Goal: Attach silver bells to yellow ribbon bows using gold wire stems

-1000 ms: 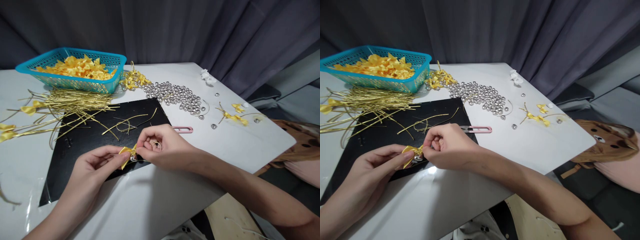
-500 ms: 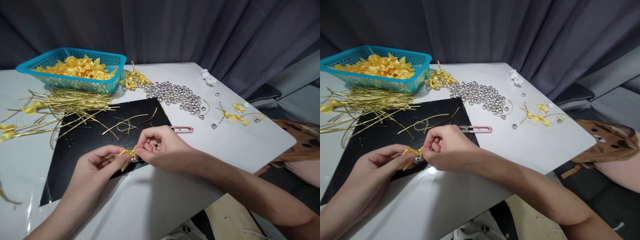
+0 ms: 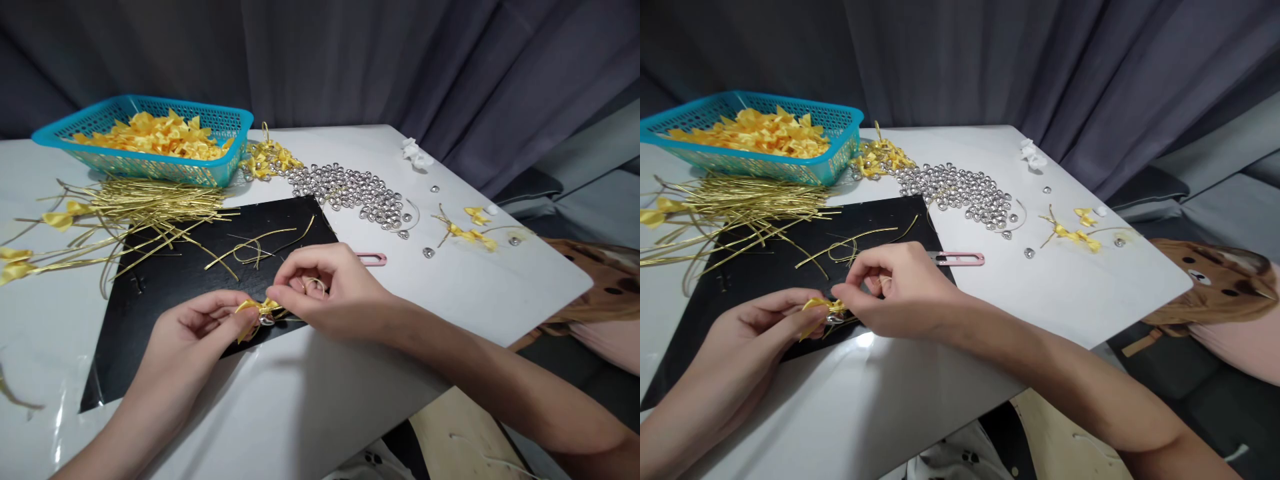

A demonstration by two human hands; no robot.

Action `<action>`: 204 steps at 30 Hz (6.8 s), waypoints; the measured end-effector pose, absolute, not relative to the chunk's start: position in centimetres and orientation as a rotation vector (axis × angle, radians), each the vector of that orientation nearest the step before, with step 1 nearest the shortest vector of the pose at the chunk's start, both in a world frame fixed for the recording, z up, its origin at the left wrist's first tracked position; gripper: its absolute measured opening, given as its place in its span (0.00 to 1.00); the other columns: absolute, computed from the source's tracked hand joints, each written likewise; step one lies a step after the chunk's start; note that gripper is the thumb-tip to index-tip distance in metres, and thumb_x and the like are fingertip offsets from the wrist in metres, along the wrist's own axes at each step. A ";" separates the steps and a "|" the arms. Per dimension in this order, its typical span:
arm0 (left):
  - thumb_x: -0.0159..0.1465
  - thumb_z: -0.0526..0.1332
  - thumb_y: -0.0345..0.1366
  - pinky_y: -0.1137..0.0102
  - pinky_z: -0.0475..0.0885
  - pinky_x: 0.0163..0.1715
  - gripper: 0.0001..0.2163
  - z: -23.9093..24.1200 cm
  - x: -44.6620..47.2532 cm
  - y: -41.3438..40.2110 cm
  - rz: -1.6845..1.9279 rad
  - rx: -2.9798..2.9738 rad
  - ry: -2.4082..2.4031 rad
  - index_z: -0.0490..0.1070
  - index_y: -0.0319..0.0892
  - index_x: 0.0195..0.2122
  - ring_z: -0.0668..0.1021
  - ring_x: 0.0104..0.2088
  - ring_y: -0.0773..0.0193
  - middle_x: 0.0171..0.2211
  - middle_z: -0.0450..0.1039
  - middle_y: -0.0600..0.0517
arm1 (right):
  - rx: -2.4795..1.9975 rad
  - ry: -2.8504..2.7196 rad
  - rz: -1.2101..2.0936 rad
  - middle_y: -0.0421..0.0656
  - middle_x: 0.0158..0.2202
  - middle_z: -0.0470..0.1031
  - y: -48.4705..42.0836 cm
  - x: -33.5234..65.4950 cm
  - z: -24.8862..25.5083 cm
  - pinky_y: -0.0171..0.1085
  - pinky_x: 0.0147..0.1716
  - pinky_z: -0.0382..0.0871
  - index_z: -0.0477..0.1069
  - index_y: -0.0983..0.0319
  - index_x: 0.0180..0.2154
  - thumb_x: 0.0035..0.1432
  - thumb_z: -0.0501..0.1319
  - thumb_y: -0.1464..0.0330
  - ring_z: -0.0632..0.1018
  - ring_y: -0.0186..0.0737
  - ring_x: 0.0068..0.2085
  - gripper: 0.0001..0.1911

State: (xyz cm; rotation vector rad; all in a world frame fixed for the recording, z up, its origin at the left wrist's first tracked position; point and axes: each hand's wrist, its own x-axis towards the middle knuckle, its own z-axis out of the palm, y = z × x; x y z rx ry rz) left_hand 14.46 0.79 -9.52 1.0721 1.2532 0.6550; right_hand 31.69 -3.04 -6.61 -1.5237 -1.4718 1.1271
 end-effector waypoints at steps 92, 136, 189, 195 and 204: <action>0.57 0.65 0.42 0.77 0.68 0.34 0.07 -8.7 13.8 1.1 0.877 1.052 0.884 0.72 0.45 0.27 0.72 0.33 0.67 0.29 0.72 0.56 | -1.224 -1.390 1.056 0.39 0.30 0.75 -8.6 31.7 -3.7 0.28 0.30 0.68 0.68 0.59 0.37 0.65 0.53 0.69 0.73 0.28 0.29 0.06; 0.63 0.56 0.42 0.75 0.59 0.23 0.11 -9.3 13.8 1.3 0.931 1.255 1.144 0.62 0.45 0.25 0.62 0.21 0.69 0.18 0.62 0.60 | -0.947 -0.515 1.146 0.32 0.16 0.53 -4.8 37.1 -1.2 0.27 0.13 0.34 0.70 0.59 0.31 0.68 0.46 0.67 0.51 0.19 0.14 0.17; 0.63 0.59 0.38 0.74 0.58 0.23 0.09 -8.8 13.2 0.7 0.958 1.398 0.913 0.68 0.46 0.25 0.63 0.22 0.69 0.20 0.61 0.59 | -1.364 -1.616 0.422 0.37 0.28 0.73 -5.0 28.7 -6.9 0.28 0.22 0.61 0.68 0.62 0.34 0.61 0.57 0.73 0.65 0.26 0.22 0.04; 0.63 0.59 0.38 0.74 0.59 0.22 0.10 -8.9 13.3 0.3 0.959 1.376 0.905 0.68 0.46 0.24 0.63 0.21 0.70 0.19 0.60 0.59 | -1.346 -1.697 0.203 0.39 0.26 0.73 -5.0 28.6 -6.8 0.27 0.29 0.65 0.74 0.67 0.32 0.58 0.59 0.78 0.71 0.27 0.27 0.05; 0.63 0.59 0.40 0.74 0.58 0.22 0.11 -8.9 13.2 0.2 0.946 1.382 0.909 0.67 0.46 0.23 0.62 0.22 0.69 0.19 0.59 0.59 | -1.368 -1.703 0.167 0.38 0.23 0.69 -5.1 28.5 -6.9 0.25 0.28 0.63 0.73 0.69 0.30 0.56 0.58 0.79 0.68 0.25 0.25 0.06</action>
